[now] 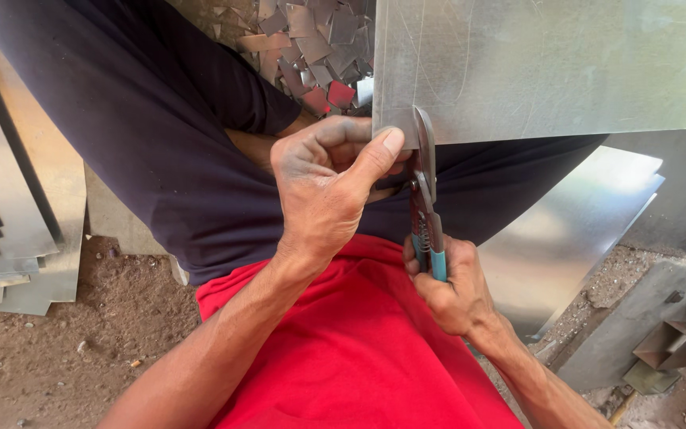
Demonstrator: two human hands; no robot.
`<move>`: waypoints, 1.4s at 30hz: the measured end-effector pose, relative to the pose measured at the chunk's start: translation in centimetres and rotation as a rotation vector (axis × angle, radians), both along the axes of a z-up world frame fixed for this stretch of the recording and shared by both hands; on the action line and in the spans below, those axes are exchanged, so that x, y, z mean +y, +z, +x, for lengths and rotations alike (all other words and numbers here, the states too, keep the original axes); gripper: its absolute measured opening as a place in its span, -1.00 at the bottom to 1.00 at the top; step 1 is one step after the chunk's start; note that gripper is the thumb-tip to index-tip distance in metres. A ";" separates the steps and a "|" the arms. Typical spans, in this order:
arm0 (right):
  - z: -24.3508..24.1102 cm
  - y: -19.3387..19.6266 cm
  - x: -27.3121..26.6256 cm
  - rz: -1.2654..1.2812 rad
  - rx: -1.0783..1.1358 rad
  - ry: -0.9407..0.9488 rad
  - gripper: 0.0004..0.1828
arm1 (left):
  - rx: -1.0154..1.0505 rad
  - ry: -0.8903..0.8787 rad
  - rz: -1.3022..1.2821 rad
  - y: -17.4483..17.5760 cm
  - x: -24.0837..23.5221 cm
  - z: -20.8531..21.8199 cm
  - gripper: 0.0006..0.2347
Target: The person cuts notches and corners out of metal sheets using snips. The person picks up metal sheets one at a time, makes several cuts with a tool, and then places the finished sheets on a stack.
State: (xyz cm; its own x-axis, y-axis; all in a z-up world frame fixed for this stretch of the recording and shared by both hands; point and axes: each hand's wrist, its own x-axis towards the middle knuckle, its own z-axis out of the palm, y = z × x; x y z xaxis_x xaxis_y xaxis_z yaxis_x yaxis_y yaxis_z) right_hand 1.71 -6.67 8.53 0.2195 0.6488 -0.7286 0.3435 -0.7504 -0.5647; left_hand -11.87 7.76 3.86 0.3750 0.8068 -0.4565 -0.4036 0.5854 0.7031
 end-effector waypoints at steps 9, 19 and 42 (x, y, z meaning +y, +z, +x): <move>0.9 -2.2 -1.2 -0.082 -0.026 -0.062 -0.93 | 0.268 0.071 0.411 -3.8 6.5 5.4 -0.62; 2.3 -0.7 -11.3 0.014 0.050 -0.550 -0.38 | 0.000 -0.333 0.084 -5.1 -5.2 11.3 -0.77; -0.6 -5.4 -7.8 0.279 -0.110 -0.880 -0.78 | 0.017 -0.447 0.149 -4.7 -8.1 14.9 -0.79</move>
